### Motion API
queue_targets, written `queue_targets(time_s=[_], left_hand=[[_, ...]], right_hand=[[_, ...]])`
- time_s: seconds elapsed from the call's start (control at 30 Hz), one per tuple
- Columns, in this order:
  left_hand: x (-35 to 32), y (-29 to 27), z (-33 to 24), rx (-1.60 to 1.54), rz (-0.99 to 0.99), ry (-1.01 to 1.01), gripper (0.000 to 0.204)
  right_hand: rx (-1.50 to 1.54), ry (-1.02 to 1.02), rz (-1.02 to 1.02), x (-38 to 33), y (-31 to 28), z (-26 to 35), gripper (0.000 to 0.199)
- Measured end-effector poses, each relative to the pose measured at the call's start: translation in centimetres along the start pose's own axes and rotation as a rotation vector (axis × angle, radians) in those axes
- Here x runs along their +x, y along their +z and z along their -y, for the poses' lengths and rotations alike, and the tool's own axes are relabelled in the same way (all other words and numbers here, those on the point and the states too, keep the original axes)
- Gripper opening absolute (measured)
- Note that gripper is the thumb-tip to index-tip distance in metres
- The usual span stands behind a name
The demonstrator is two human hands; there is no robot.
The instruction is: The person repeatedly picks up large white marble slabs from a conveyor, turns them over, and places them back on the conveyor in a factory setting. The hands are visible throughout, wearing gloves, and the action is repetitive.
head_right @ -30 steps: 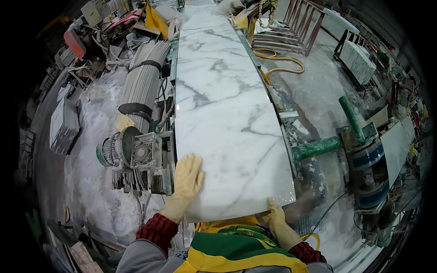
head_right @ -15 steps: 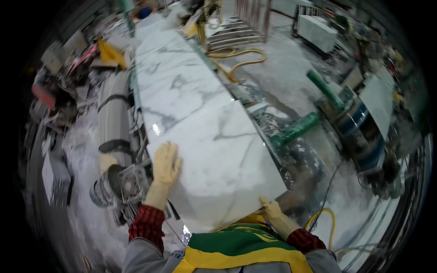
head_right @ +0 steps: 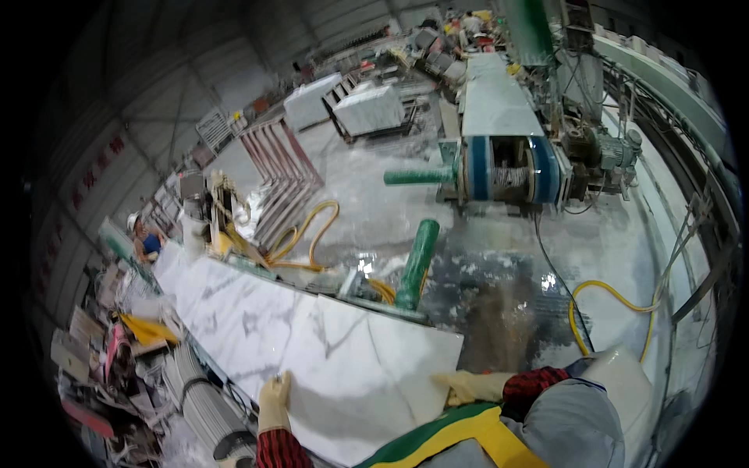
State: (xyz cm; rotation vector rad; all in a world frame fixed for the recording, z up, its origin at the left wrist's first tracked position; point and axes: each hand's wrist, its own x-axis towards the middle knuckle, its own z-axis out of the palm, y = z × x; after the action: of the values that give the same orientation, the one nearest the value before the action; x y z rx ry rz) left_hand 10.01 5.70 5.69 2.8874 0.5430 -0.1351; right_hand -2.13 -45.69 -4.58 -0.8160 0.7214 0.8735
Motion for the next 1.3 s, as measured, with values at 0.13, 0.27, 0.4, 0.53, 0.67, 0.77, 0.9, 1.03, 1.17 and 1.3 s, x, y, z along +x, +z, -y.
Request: queue_targets(time_s=[0.13, 0.27, 0.4, 0.53, 0.67, 0.77, 0.9, 1.03, 1.17, 1.3], left_hand=[[-4.1, -7.0, -5.4, -0.123, -0.034, -0.083, 0.093], [-5.3, -11.9, -11.6, -0.169, -0.152, -0.106, 0.083], [-7.4, -14.6, -18.6, -0.375, -0.251, -0.087, 0.062], [-6.1, -13.1, -27.0, -0.743, -0.365, 0.006, 0.047], [-1.4, -7.6, -33.7, -1.112, -0.361, 0.118, 0.035], [-0.4, -3.1, -42.8, -1.161, -0.252, -0.045, 0.038], [-0.7, 4.0, -53.8, -1.410, -0.002, 0.075, 0.041], [-0.1, 9.8, -60.2, -1.319, 0.219, 0.010, 0.049], [2.9, 13.9, -65.6, -0.909, 0.378, 0.011, 0.059], [3.8, 14.7, -70.7, -0.710, 0.395, 0.246, 0.057]], right_hand=[[0.031, 0.130, 0.005, 1.8, -1.6, 1.3, 0.058], [0.132, 0.015, 0.237, 11.0, -11.3, -0.1, 0.052], [0.057, -0.273, 0.100, -0.5, -6.0, 8.7, 0.053], [-0.093, -0.530, -0.168, -2.8, -8.8, 20.1, 0.053], [-0.108, -0.764, -0.198, -7.3, -14.2, 33.4, 0.053], [-0.277, -0.923, -0.335, -13.1, -18.2, 42.8, 0.053], [-0.293, -0.992, -0.569, -14.1, -27.8, 51.8, 0.053], [-0.337, -0.911, -1.045, -15.0, -33.7, 53.3, 0.052], [-0.033, -0.879, -0.885, -7.6, -48.1, 52.2, 0.058], [-0.082, -0.703, -0.984, -5.6, -52.8, 53.5, 0.059]])
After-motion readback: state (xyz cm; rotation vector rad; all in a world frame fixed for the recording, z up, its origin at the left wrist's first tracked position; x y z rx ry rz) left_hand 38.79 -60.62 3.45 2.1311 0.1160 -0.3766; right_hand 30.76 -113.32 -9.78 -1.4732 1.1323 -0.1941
